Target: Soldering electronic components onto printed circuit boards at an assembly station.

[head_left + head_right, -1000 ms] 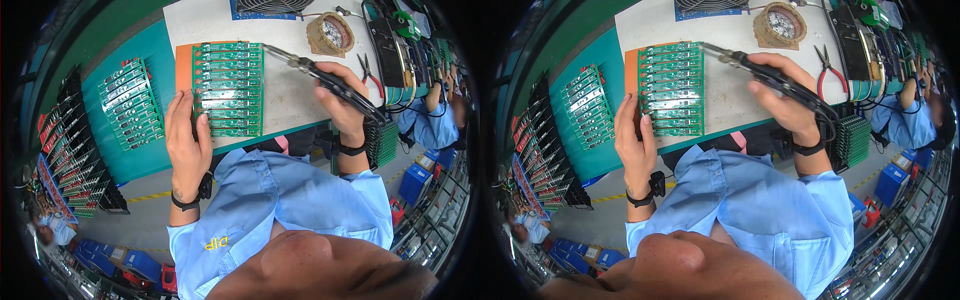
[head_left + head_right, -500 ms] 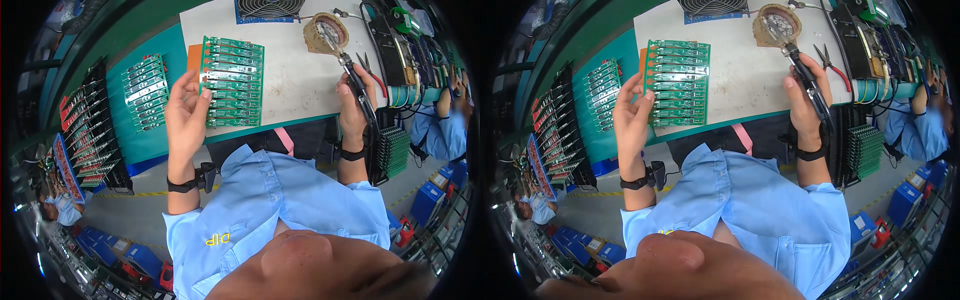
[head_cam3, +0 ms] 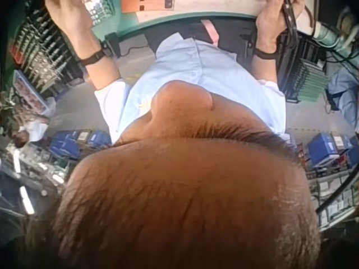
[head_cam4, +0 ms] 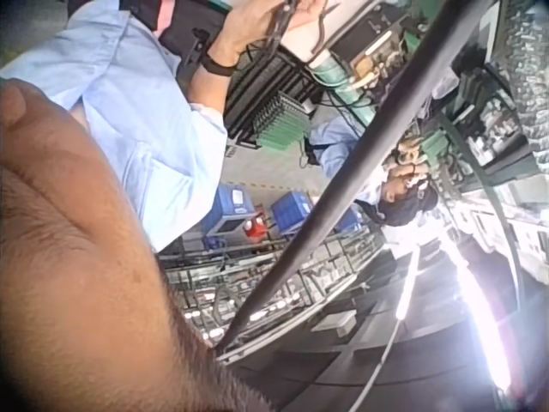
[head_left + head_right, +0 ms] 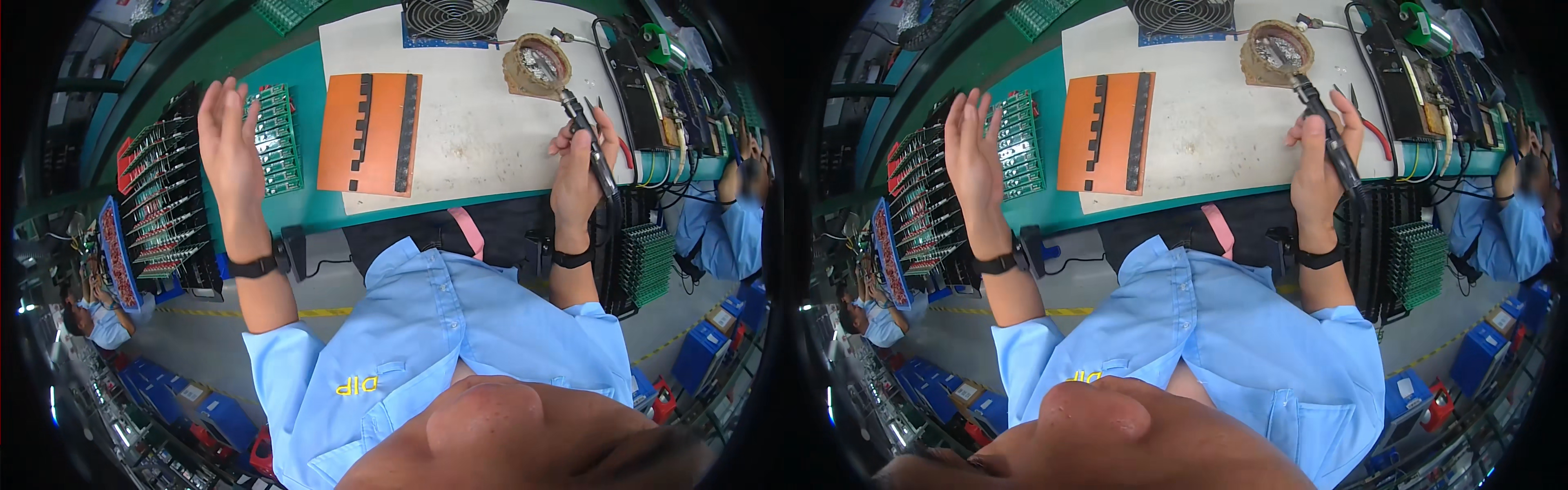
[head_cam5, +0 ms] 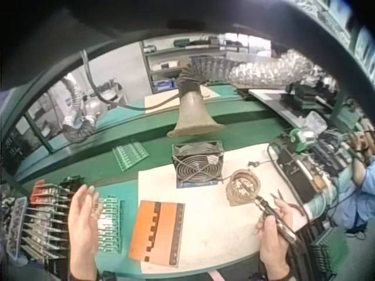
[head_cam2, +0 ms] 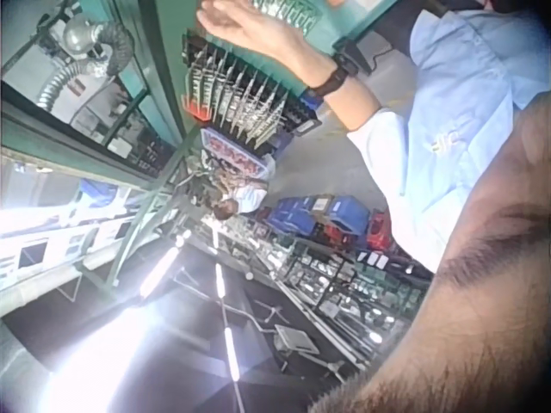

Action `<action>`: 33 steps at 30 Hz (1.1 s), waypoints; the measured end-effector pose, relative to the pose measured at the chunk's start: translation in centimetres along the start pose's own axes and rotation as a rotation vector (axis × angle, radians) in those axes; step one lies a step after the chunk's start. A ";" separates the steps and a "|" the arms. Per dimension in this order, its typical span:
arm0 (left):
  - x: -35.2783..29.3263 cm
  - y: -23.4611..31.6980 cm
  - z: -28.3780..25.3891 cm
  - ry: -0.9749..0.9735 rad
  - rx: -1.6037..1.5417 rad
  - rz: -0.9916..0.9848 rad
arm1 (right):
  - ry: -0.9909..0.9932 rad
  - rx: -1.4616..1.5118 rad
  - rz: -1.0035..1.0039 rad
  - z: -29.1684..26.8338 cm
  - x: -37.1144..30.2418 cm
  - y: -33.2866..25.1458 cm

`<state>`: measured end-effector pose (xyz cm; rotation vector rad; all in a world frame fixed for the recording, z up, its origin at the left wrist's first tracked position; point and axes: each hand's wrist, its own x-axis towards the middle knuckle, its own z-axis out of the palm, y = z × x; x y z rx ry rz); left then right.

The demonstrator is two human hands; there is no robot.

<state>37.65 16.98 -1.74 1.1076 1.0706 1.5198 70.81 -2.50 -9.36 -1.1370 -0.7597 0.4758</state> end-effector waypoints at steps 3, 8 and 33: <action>-2.6 0.9 -4.1 -0.172 0.383 0.116 | 0.105 0.142 0.001 0.8 1.2 1.0; -4.1 1.6 -9.3 -0.049 1.118 0.284 | 0.147 0.497 0.188 2.3 2.5 1.0; -13.0 1.3 -7.1 -0.155 0.006 -0.294 | -0.739 0.262 0.520 14.2 -8.9 -3.3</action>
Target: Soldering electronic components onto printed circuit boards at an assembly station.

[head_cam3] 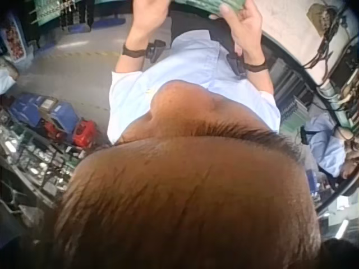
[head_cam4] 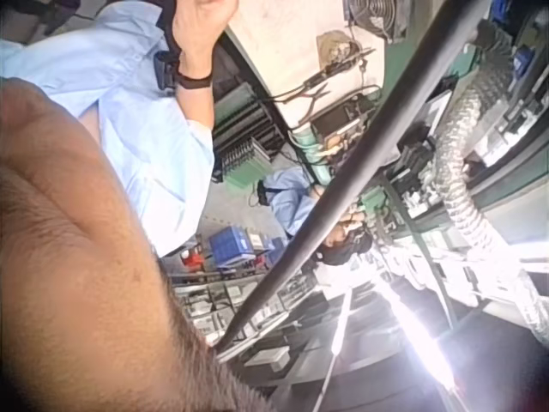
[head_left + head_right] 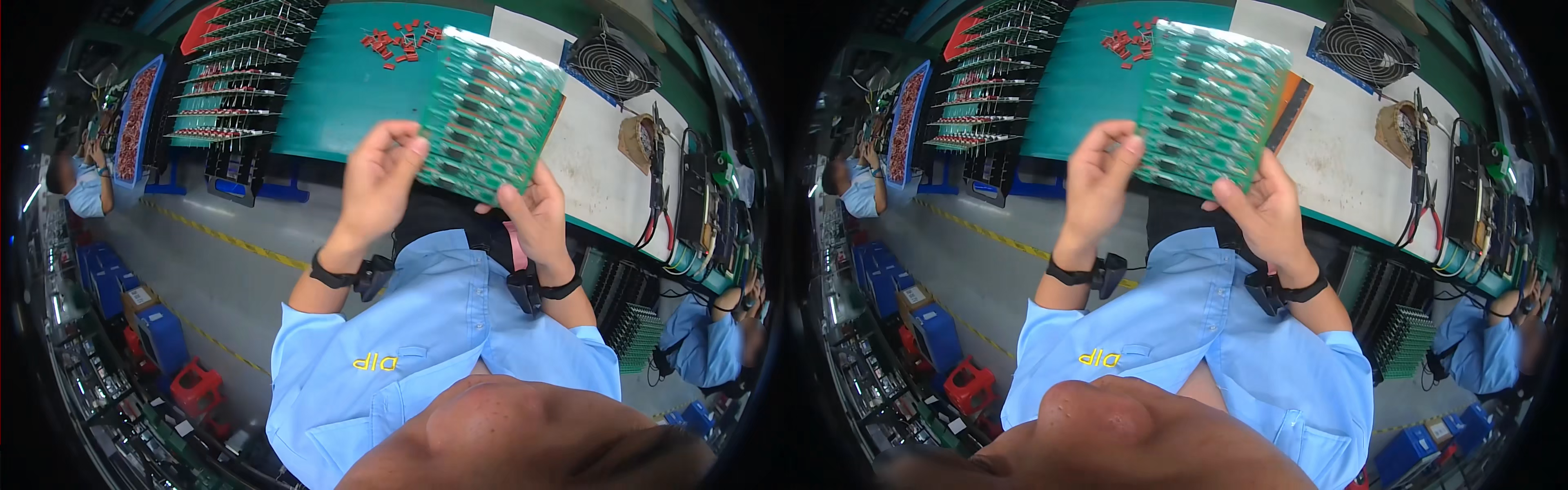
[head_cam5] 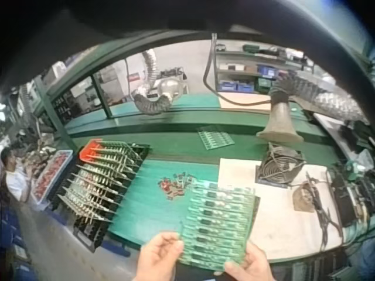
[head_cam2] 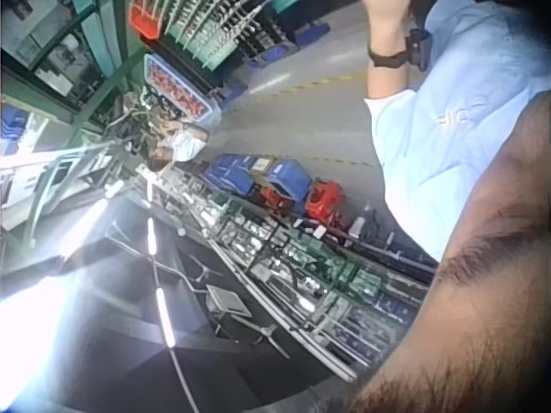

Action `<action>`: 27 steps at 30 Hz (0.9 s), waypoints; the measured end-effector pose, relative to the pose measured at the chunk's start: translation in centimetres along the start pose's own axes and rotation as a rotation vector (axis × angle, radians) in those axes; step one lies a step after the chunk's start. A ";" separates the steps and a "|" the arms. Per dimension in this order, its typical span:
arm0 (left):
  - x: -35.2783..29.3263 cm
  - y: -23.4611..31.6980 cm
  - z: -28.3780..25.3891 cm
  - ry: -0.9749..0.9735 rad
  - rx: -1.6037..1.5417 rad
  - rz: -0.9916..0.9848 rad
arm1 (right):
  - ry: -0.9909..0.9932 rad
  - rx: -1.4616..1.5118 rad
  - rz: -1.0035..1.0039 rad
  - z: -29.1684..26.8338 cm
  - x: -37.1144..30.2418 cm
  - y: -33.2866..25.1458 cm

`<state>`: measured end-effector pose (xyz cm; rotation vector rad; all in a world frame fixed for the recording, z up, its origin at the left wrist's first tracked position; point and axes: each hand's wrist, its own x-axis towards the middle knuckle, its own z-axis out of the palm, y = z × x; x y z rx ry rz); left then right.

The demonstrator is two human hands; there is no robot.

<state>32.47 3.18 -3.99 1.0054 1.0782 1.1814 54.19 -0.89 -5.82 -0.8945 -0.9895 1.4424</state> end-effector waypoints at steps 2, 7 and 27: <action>-1.2 0.2 -0.4 -0.057 0.164 0.158 | 0.049 0.039 0.059 -0.3 -0.6 -0.5; -2.8 6.2 -9.2 0.439 0.957 0.601 | 0.300 -0.201 -0.230 -5.8 -6.0 -3.9; 5.2 2.6 -14.8 0.527 0.939 0.456 | 2.209 -0.695 0.371 -28.9 -51.8 2.2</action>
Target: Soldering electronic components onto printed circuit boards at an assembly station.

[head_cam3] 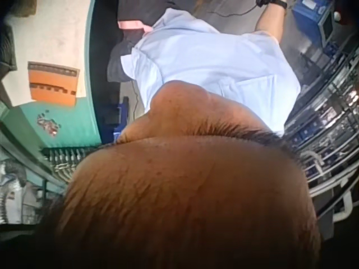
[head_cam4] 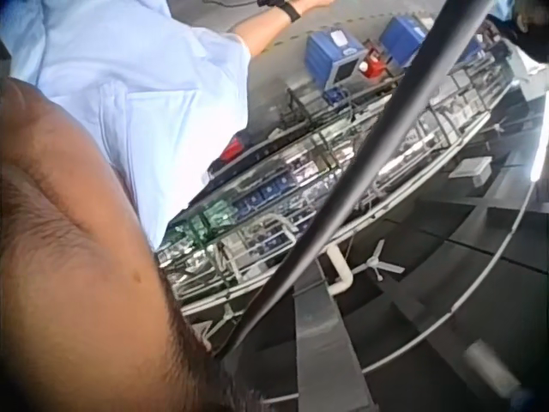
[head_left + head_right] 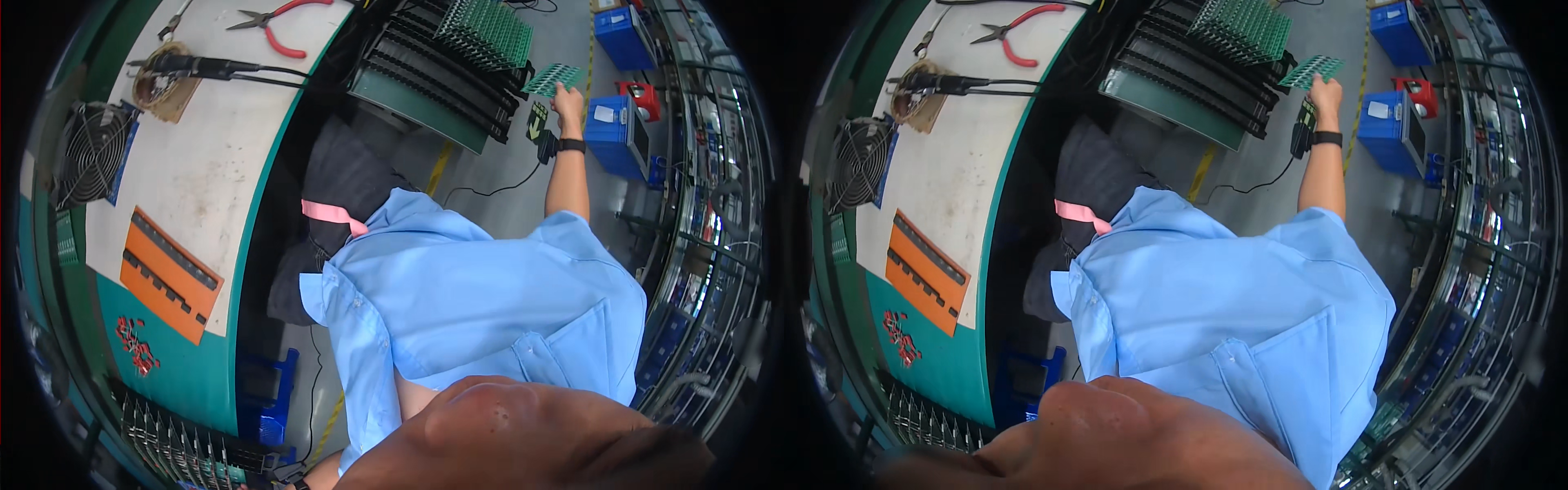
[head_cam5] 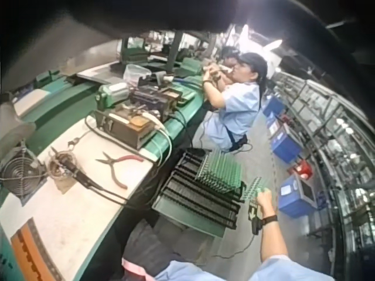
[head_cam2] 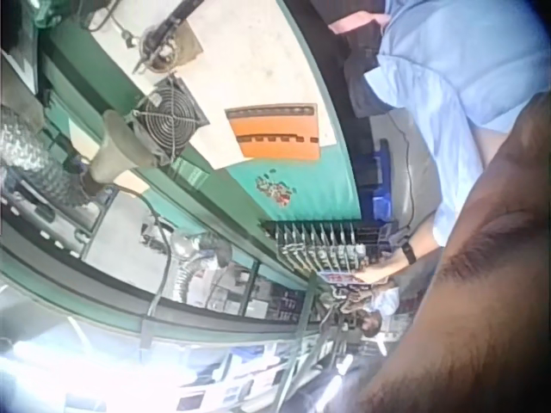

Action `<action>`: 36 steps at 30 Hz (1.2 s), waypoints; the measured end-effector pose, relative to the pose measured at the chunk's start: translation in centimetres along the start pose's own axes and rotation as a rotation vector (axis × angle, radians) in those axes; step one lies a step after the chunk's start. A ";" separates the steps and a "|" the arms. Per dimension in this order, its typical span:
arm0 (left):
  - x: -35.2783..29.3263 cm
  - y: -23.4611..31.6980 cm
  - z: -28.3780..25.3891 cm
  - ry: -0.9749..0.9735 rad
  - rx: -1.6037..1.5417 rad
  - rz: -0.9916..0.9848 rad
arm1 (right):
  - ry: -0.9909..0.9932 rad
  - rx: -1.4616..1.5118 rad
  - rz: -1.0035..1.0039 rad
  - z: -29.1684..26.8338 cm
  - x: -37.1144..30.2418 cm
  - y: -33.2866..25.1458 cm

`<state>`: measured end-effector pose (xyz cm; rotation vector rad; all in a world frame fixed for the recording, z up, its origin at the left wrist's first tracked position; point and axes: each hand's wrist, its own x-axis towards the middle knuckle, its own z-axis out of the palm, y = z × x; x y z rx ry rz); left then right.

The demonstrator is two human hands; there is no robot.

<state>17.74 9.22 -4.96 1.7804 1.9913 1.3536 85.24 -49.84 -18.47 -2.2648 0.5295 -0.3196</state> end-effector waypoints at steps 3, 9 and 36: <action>-0.3 0.3 0.5 -0.013 -0.009 -0.002 | -0.109 -0.074 0.067 1.5 3.3 1.9; -0.4 1.2 0.6 -0.027 -0.029 0.007 | -0.225 -0.023 0.112 5.1 5.9 2.4; -1.7 -0.6 -4.8 0.063 -0.058 -0.086 | -0.218 -0.154 0.037 8.4 6.5 2.1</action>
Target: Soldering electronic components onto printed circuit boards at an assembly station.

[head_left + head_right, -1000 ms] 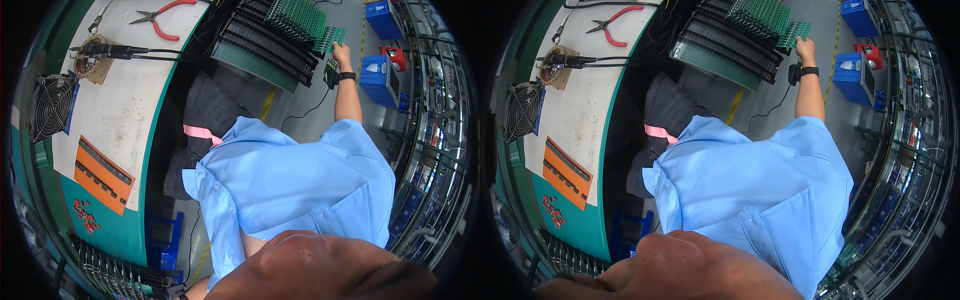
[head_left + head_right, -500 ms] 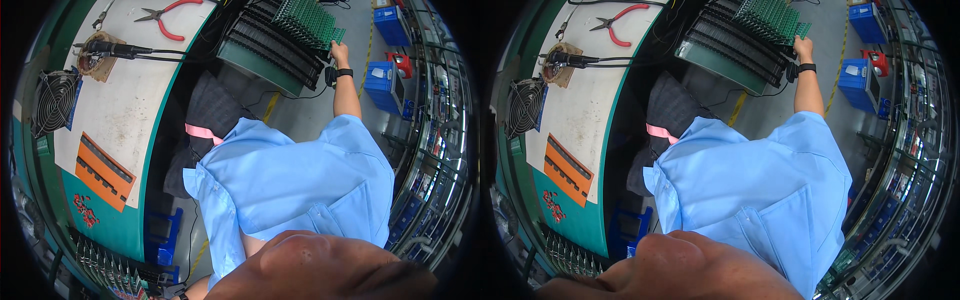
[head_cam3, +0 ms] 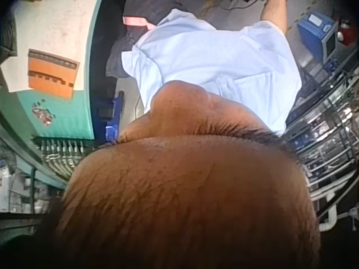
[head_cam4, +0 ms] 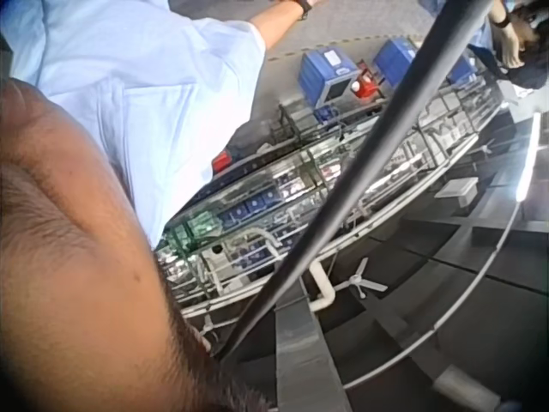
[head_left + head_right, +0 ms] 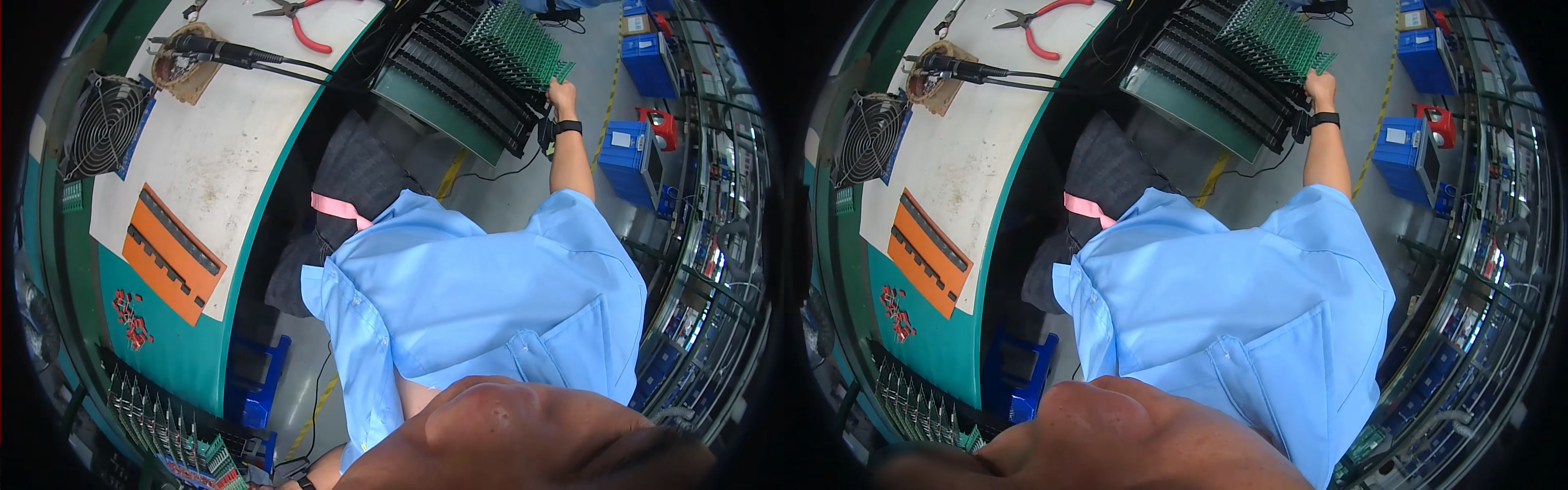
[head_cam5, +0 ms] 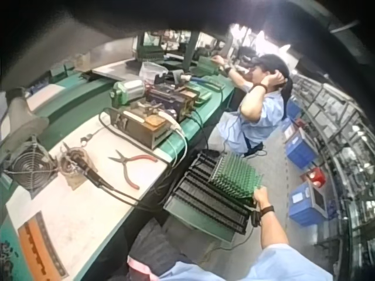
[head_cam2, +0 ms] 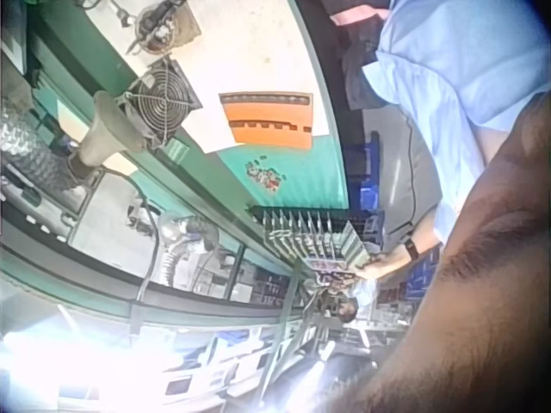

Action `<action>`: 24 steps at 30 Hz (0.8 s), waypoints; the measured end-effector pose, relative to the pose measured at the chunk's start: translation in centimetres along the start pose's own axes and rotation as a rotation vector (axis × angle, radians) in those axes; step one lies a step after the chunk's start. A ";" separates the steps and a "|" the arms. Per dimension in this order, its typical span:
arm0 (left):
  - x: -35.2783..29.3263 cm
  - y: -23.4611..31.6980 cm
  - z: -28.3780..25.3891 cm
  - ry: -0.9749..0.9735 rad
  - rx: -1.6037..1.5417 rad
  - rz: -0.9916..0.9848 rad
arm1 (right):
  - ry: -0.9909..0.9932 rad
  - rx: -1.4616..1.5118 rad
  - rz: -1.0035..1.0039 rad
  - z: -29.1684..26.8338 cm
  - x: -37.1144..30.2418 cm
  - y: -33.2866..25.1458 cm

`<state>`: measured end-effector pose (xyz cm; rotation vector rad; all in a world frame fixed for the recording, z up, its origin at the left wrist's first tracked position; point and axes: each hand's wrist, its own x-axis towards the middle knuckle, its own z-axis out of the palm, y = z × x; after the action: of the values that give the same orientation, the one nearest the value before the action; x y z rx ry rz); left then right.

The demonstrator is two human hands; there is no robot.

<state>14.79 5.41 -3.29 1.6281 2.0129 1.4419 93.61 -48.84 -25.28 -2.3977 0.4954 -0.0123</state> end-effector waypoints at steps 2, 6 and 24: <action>0.2 0.5 -1.4 0.018 -0.005 -0.021 | 0.009 -0.145 -0.017 -0.3 1.1 0.6; 0.3 2.9 -6.8 0.095 -0.050 -0.079 | -0.049 -0.394 -0.167 -1.2 3.3 2.3; -0.9 -1.5 -13.4 -0.099 -0.556 -0.289 | -0.145 -0.021 0.234 -1.3 6.4 5.9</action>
<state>5.43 -2.68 2.12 1.1030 1.5223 1.5803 97.34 -56.07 -28.75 -2.3257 0.7062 0.2689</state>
